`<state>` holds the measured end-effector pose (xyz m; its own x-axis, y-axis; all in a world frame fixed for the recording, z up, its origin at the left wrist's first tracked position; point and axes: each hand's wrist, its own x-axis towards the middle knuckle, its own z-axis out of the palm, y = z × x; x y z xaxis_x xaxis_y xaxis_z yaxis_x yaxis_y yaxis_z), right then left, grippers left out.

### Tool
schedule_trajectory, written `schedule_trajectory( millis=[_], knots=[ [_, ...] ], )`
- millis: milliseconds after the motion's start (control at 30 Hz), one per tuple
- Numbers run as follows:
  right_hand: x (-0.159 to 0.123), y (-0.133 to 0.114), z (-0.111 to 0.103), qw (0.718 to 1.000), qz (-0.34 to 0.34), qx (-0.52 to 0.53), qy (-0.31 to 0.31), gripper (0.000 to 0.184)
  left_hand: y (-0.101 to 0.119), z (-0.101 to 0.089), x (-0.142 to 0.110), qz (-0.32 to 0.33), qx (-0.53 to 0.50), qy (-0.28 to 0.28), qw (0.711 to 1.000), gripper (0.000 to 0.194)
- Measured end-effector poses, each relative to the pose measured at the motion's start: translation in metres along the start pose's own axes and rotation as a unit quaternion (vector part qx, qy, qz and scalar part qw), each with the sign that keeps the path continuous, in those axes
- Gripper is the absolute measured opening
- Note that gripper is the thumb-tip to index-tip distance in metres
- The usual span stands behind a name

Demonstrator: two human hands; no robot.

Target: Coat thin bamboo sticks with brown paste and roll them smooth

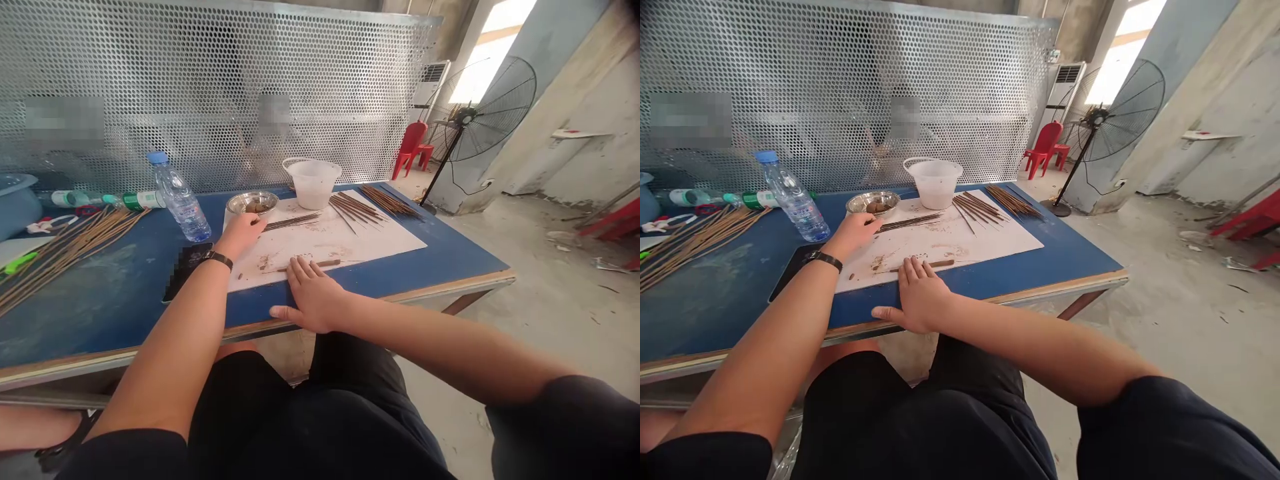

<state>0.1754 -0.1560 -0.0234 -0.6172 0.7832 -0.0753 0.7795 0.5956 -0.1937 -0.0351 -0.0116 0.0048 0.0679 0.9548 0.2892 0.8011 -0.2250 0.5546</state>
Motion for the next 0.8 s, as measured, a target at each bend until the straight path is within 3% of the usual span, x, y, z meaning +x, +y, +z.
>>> schedule_trajectory(
  millis=[133, 233, 333, 500, 633, 700, 800],
  knots=[
    [0.034, 0.014, -0.002, 0.999, 0.016, -0.007, 0.033, 0.113, -0.004, 0.001, 0.002, -0.004, -0.004, -0.005, 1.0, 0.042],
    [0.065, 0.031, -0.01, 0.999, 0.035, -0.012, 0.026, 0.108, -0.005, 0.002, 0.003, -0.002, -0.005, -0.011, 1.0, 0.041],
    [0.077, 0.042, -0.015, 0.999, 0.036, -0.02, 0.013, 0.107, -0.004, 0.003, 0.001, 0.0, 0.003, -0.011, 1.0, 0.041],
    [0.037, 0.036, -0.009, 0.999, -0.027, -0.014, 0.008, 0.113, -0.004, 0.004, 0.001, 0.025, 0.003, -0.012, 1.0, 0.044],
    [-0.008, 0.019, -0.002, 0.999, -0.024, 0.021, 0.01, 0.11, -0.008, 0.005, 0.003, 0.037, 0.009, -0.016, 0.999, 0.047],
    [-0.015, 0.013, 0.0, 0.999, -0.01, 0.03, 0.018, 0.107, -0.011, 0.005, 0.004, 0.032, 0.009, -0.018, 0.999, 0.045],
    [0.001, 0.018, 0.0, 0.999, 0.007, 0.019, 0.029, 0.107, -0.013, 0.006, 0.005, 0.022, 0.011, -0.014, 1.0, 0.043]
  ],
)
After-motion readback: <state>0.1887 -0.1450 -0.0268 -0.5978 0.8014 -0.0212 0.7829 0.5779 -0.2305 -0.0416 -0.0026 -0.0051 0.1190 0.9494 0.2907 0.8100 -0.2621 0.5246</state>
